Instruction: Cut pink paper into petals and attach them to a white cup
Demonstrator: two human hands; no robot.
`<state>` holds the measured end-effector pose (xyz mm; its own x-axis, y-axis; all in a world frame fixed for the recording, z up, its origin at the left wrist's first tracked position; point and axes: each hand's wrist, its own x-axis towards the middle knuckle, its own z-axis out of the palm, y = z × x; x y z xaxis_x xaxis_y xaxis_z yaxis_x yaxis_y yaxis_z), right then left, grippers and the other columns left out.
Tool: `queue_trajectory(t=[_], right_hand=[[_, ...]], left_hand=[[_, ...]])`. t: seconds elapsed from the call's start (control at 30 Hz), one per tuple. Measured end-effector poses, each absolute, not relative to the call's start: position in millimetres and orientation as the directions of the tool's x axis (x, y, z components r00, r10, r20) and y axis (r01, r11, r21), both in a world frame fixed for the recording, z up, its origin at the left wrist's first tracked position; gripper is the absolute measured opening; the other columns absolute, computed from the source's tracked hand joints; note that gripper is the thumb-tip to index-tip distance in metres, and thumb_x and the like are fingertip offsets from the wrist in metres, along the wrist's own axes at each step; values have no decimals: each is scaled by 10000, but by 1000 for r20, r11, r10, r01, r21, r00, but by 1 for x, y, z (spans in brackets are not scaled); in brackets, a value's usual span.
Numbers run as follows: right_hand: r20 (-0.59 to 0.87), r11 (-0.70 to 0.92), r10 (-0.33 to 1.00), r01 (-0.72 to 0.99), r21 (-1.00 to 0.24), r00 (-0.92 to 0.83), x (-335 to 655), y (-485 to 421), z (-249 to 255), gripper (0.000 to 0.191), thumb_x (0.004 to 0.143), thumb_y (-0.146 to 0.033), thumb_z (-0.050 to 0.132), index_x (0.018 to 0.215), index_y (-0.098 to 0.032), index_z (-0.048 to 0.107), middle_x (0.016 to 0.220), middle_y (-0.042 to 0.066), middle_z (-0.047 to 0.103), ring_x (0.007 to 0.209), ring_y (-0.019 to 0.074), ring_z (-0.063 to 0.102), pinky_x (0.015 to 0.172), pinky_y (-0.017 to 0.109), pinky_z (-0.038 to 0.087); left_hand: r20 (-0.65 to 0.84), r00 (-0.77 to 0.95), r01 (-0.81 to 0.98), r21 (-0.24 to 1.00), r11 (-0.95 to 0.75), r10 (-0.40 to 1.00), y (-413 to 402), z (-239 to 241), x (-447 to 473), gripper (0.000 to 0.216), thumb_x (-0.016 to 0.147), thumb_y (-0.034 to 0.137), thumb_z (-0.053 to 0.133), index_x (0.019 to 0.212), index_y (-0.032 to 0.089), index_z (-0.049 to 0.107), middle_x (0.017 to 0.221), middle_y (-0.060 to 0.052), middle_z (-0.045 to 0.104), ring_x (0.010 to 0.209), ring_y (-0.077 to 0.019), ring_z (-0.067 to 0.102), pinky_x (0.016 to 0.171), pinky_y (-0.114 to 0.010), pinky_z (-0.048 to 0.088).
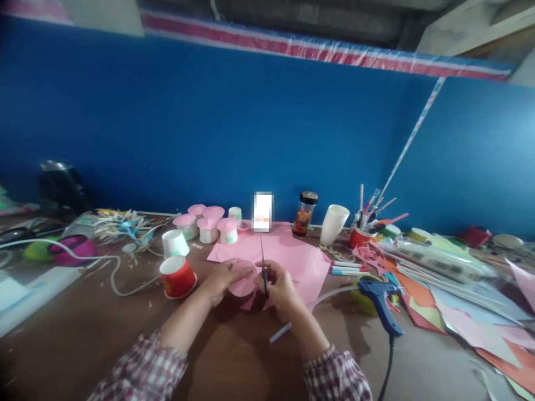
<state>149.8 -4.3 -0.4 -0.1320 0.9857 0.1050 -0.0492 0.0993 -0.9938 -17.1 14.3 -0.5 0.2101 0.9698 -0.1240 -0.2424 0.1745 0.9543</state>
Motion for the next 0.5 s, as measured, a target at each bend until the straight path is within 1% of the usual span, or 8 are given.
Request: queue_trajectory(t=[0.07, 0.17, 0.2, 0.27, 0.33, 0.4, 0.5], right_hand=[[99, 87, 989, -105, -991, -113, 148, -3, -2, 398, 626, -287, 748, 970, -177, 580, 610, -56, 552, 527, 95, 505, 480, 214, 415], [93, 87, 995, -185, -979, -24, 147, -2, 0, 429, 629, -299, 742, 1005, -179, 574, 607, -59, 542, 518, 93, 494, 473, 212, 409], [87, 87, 996, -212, -973, 10, 146, -3, 1, 434, 630, -306, 741, 1010, -180, 574, 612, -57, 545, 525, 95, 501, 476, 212, 411], [68, 80, 996, -269, -960, 57, 146, -4, 4, 449, 630, -318, 746, 1021, -182, 574, 622, -52, 550, 544, 101, 517, 484, 211, 416], [51, 65, 997, -312, -948, 53, 146, -4, 4, 474, 615, -330, 765, 1022, -182, 572, 624, -49, 552, 548, 108, 526, 471, 209, 413], [53, 55, 998, -328, -943, 16, 145, -3, 2, 509, 591, -351, 789, 1016, -185, 564, 620, -45, 562, 536, 121, 538, 448, 214, 412], [77, 60, 996, -333, -941, -35, 143, 0, -4, 544, 585, -374, 794, 1029, -198, 534, 607, -47, 575, 489, 130, 546, 437, 233, 430]], left_hand=[[-136, 164, -294, 939, 180, 977, 12, 1, -14, 432, 543, 363, 847, 860, 119, 684, 781, -73, 715, 691, -178, 655, 641, -265, 498], [-126, 136, -425, 889, 173, 983, 6, 5, -4, 484, 553, 339, 849, 940, 118, 660, 829, -85, 717, 721, -193, 669, 665, -286, 524], [-130, 140, -467, 866, 181, 982, 4, 6, 0, 496, 555, 329, 849, 958, 118, 650, 818, -85, 714, 702, -191, 669, 639, -282, 527], [-180, 139, -506, 832, 226, 974, 0, 6, 10, 483, 573, 311, 842, 967, 126, 632, 779, -74, 705, 616, -164, 652, 536, -244, 500], [-282, 68, -533, 801, 274, 957, -3, 4, 21, 433, 579, 301, 840, 921, 150, 622, 705, -29, 683, 535, -119, 616, 482, -204, 466], [-267, 38, -604, 762, 235, 963, -4, 4, 30, 364, 585, 273, 834, 837, 131, 614, 692, -35, 675, 574, -118, 629, 521, -197, 484], [-292, 63, -643, 720, 263, 954, -3, 5, 37, 327, 599, 278, 817, 798, 124, 606, 638, -39, 660, 526, -130, 613, 463, -207, 467]])
